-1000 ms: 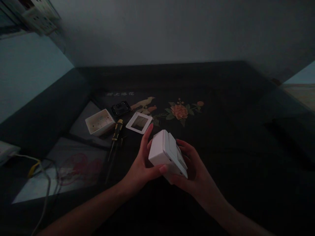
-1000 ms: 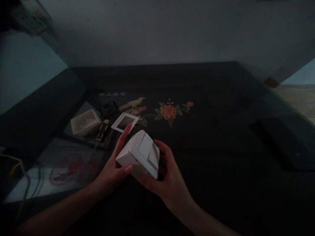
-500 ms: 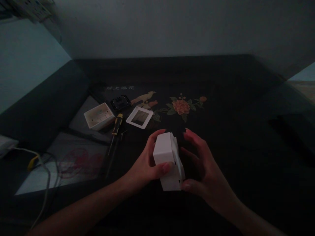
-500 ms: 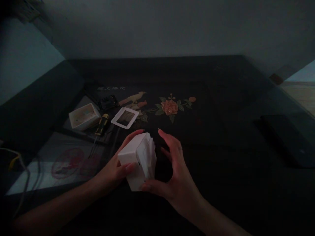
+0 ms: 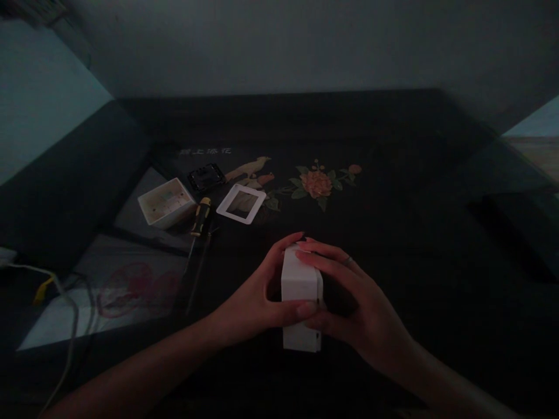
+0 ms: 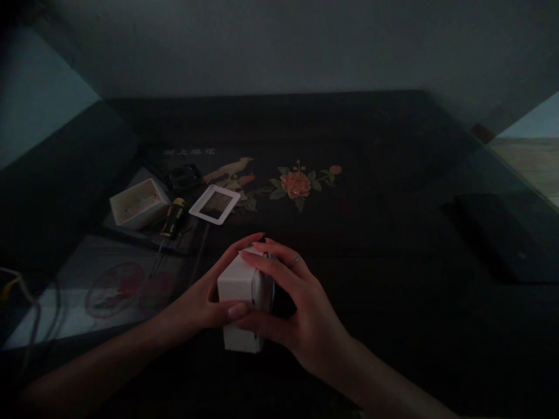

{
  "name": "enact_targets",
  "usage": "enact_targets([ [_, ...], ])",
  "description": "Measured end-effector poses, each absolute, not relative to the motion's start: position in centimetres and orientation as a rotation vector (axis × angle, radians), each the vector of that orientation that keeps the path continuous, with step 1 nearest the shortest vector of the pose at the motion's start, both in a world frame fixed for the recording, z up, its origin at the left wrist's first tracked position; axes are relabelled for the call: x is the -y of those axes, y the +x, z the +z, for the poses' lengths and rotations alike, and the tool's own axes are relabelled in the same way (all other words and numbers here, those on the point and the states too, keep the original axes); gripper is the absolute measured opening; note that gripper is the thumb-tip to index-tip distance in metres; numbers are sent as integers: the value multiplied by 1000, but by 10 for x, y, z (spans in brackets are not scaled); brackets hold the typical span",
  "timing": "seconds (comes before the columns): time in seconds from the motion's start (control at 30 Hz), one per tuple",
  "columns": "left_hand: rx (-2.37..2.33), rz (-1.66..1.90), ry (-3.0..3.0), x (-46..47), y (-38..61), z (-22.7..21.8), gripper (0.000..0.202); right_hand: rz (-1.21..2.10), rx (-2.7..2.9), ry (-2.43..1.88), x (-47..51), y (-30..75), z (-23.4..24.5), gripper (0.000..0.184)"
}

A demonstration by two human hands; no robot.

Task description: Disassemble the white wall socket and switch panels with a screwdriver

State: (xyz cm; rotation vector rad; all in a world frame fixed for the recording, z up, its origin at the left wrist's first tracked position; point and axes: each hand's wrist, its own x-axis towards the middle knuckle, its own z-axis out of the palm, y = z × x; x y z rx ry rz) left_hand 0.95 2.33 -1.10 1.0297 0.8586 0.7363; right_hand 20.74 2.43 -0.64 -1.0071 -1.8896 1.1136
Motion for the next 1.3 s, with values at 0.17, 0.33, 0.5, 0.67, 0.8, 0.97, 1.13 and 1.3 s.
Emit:
enact_targets([
  [0.17,-878,731,1027,-23,8,-6,93,1178,1891,-987,-24,210,-6,59],
  [0.33,-934,724,1051,-23,8,2,91,1173,1911,-976,-23,209,-5,61],
  [0.5,-923,691,1102,-25,6,3,92,1181,1950,-961,-23,209,-5,59],
  [0.67,-886,757,1149,-26,6,-3,83,1075,1966,-971,-21,210,-6,59],
  [0.8,-881,827,1159,-23,6,-5,86,1014,2015,-961,-20,210,-6,56],
  [0.97,-858,873,1182,-22,6,-6,83,936,2077,-923,-19,211,-6,54],
  [1.13,-862,917,1222,-23,7,-7,77,859,2137,-887,-18,212,-4,55],
  [1.3,-862,938,1238,-21,7,-9,73,696,2202,-860,-19,211,5,51],
])
